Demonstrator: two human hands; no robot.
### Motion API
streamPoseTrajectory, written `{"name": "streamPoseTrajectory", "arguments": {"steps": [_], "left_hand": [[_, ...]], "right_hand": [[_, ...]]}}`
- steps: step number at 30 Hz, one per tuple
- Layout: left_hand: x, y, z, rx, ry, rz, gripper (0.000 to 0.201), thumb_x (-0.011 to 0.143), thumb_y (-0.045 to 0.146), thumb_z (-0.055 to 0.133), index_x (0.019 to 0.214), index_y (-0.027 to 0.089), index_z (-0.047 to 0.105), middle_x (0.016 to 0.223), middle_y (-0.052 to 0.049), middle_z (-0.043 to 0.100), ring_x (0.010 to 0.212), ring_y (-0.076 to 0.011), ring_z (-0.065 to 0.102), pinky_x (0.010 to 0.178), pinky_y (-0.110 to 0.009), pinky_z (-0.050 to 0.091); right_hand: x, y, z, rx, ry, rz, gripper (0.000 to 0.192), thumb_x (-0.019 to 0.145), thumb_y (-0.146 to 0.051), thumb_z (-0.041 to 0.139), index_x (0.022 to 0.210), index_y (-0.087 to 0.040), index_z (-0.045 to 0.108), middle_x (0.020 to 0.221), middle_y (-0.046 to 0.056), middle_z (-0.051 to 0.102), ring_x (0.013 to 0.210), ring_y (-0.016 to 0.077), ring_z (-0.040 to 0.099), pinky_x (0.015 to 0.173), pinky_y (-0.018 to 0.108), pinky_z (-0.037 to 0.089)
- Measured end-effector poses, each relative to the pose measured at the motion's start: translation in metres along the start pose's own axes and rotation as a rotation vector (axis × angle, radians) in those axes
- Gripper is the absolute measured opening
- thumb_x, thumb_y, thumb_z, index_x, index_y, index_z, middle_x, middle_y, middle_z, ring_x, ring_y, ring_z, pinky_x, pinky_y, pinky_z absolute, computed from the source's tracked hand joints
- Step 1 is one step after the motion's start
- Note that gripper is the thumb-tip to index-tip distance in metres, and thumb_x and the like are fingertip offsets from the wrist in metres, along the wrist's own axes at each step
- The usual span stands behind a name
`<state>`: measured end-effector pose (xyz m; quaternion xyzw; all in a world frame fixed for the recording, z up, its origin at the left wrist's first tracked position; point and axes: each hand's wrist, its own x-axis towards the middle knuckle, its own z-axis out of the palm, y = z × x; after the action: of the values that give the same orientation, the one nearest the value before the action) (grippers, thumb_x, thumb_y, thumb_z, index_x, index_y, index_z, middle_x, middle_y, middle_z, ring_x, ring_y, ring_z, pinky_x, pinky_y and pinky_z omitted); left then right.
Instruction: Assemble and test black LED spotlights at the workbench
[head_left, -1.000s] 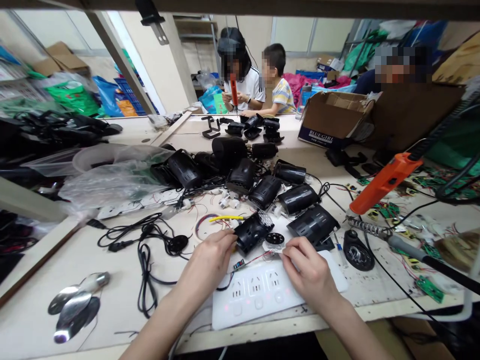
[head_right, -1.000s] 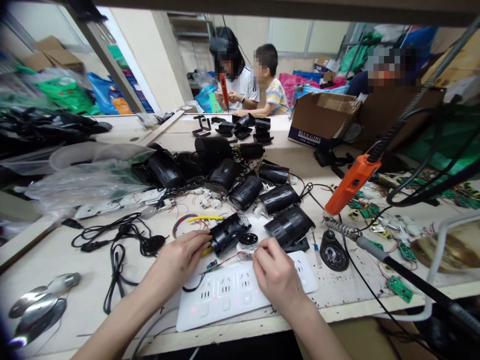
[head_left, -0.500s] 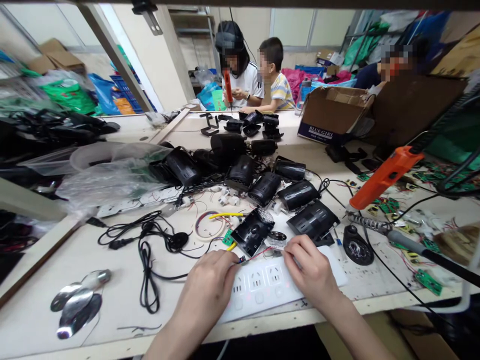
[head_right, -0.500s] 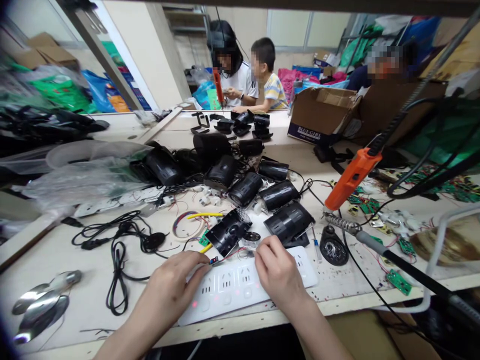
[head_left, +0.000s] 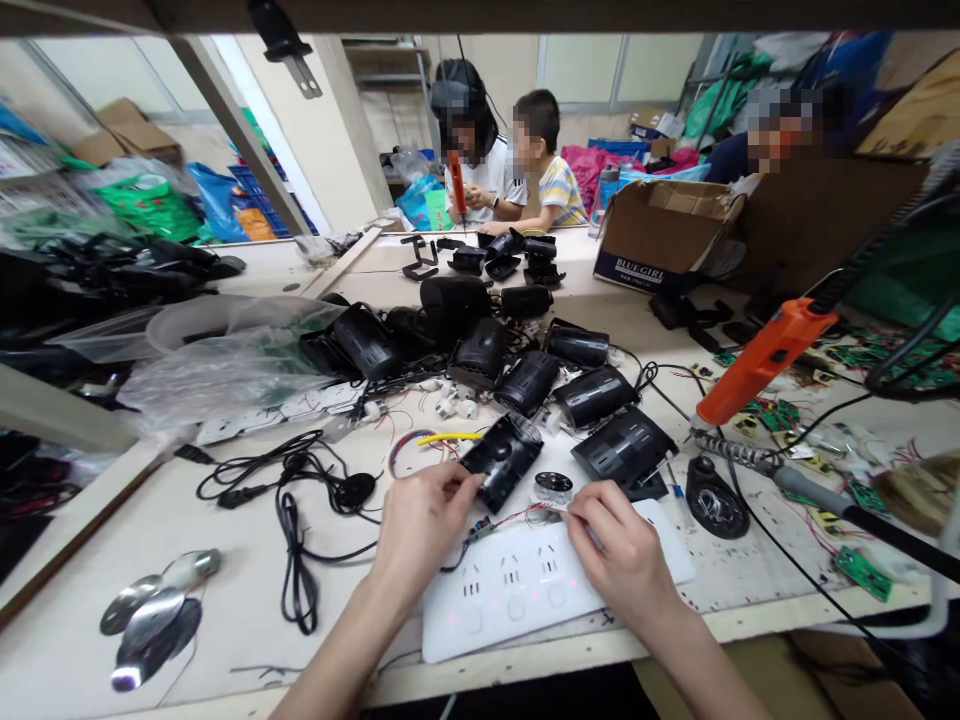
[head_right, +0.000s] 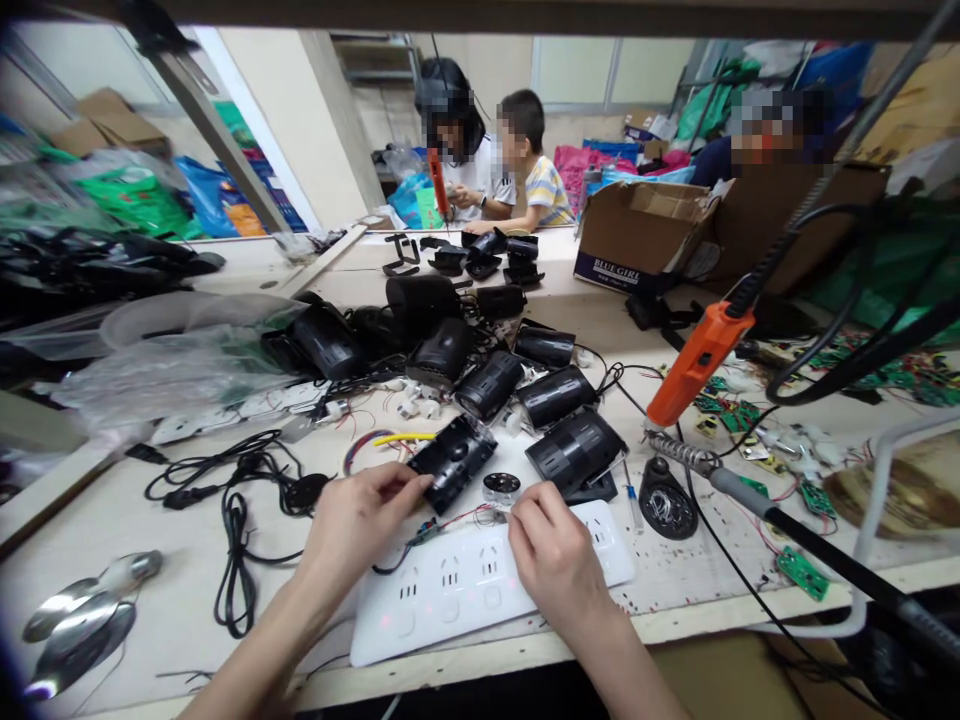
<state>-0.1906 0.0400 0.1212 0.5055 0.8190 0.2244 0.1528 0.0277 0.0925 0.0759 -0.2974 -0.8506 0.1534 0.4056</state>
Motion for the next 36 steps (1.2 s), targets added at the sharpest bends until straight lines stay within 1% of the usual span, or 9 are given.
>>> {"name": "streamPoseTrajectory", "arguments": {"steps": [3, 7, 12, 17, 20, 22, 28, 31, 36], "left_hand": [[0.011, -0.006, -0.018, 0.072, 0.091, -0.036, 0.028, 0.082, 0.044, 0.055, 0.074, 0.023, 0.071, 0.064, 0.000, 0.070, 0.058, -0.0172, 0.060, 0.059, -0.026, 0.036], [0.027, -0.019, -0.043, 0.131, 0.080, -0.129, 0.028, 0.080, 0.047, 0.056, 0.068, 0.024, 0.068, 0.060, 0.001, 0.070, 0.056, -0.0182, 0.059, 0.058, -0.027, 0.036], [0.028, -0.032, -0.051, 0.171, 0.076, -0.116, 0.030, 0.082, 0.048, 0.053, 0.073, 0.025, 0.070, 0.059, 0.000, 0.070, 0.057, -0.0206, 0.061, 0.057, -0.028, 0.038], [-0.004, -0.025, -0.036, 0.148, 0.297, 0.120, 0.030, 0.086, 0.044, 0.051, 0.090, 0.022, 0.071, 0.078, -0.005, 0.075, 0.065, -0.0216, 0.066, 0.059, -0.029, 0.043], [-0.025, -0.015, -0.017, -0.046, 0.177, 0.353, 0.024, 0.089, 0.037, 0.051, 0.083, 0.023, 0.069, 0.079, -0.002, 0.074, 0.068, -0.0181, 0.068, 0.062, -0.026, 0.049], [-0.033, -0.009, -0.005, -0.132, 0.121, 0.419, 0.020, 0.089, 0.031, 0.052, 0.084, 0.022, 0.069, 0.079, -0.002, 0.074, 0.073, -0.0179, 0.069, 0.066, -0.026, 0.051], [-0.026, 0.006, 0.014, -0.371, 0.052, 0.273, 0.013, 0.086, 0.029, 0.058, 0.090, 0.023, 0.068, 0.089, -0.003, 0.075, 0.085, -0.0210, 0.069, 0.079, -0.031, 0.051], [-0.020, 0.016, 0.017, -0.577, -0.058, 0.147, 0.008, 0.082, 0.030, 0.061, 0.081, 0.022, 0.065, 0.083, -0.002, 0.072, 0.084, -0.0208, 0.068, 0.078, -0.031, 0.050], [-0.014, 0.022, 0.017, -0.880, -0.089, 0.047, 0.014, 0.073, 0.030, 0.069, 0.075, 0.020, 0.060, 0.077, -0.002, 0.067, 0.079, -0.0192, 0.063, 0.076, -0.029, 0.049]], "right_hand": [[0.000, 0.000, 0.000, 0.008, 0.016, 0.000, 0.016, 0.092, -0.003, 0.050, 0.085, -0.017, 0.054, 0.083, 0.005, 0.054, 0.075, 0.0141, 0.062, 0.071, 0.025, 0.052], [0.001, 0.001, 0.000, 0.009, 0.031, 0.016, 0.016, 0.091, -0.004, 0.051, 0.085, -0.018, 0.055, 0.083, 0.005, 0.055, 0.075, 0.0144, 0.062, 0.070, 0.026, 0.053], [0.007, 0.001, -0.001, 0.047, 0.041, 0.027, 0.017, 0.091, -0.005, 0.050, 0.083, -0.019, 0.055, 0.082, 0.004, 0.055, 0.073, 0.0141, 0.061, 0.068, 0.025, 0.052], [0.018, -0.001, -0.002, 0.041, 0.027, 0.011, 0.017, 0.092, -0.005, 0.051, 0.082, -0.018, 0.055, 0.081, 0.004, 0.055, 0.072, 0.0136, 0.060, 0.067, 0.024, 0.053], [0.022, -0.003, -0.001, 0.006, 0.041, -0.047, 0.016, 0.091, -0.004, 0.052, 0.085, -0.017, 0.058, 0.083, 0.005, 0.056, 0.075, 0.0141, 0.061, 0.070, 0.025, 0.054], [0.022, -0.004, 0.000, -0.025, 0.065, -0.098, 0.015, 0.090, -0.003, 0.053, 0.088, -0.017, 0.060, 0.086, 0.007, 0.057, 0.076, 0.0146, 0.062, 0.072, 0.026, 0.055], [0.021, -0.009, 0.003, -0.084, 0.120, -0.171, 0.015, 0.089, -0.004, 0.055, 0.093, -0.016, 0.064, 0.088, 0.009, 0.060, 0.075, 0.0153, 0.064, 0.068, 0.024, 0.056], [0.022, -0.012, 0.004, -0.087, 0.153, -0.183, 0.019, 0.088, -0.004, 0.056, 0.099, -0.018, 0.064, 0.089, 0.008, 0.060, 0.077, 0.0162, 0.064, 0.069, 0.025, 0.057], [0.027, -0.018, 0.007, 0.021, 0.191, -0.126, 0.020, 0.089, -0.004, 0.055, 0.100, -0.019, 0.063, 0.093, 0.009, 0.057, 0.078, 0.0158, 0.063, 0.069, 0.027, 0.058]]}}
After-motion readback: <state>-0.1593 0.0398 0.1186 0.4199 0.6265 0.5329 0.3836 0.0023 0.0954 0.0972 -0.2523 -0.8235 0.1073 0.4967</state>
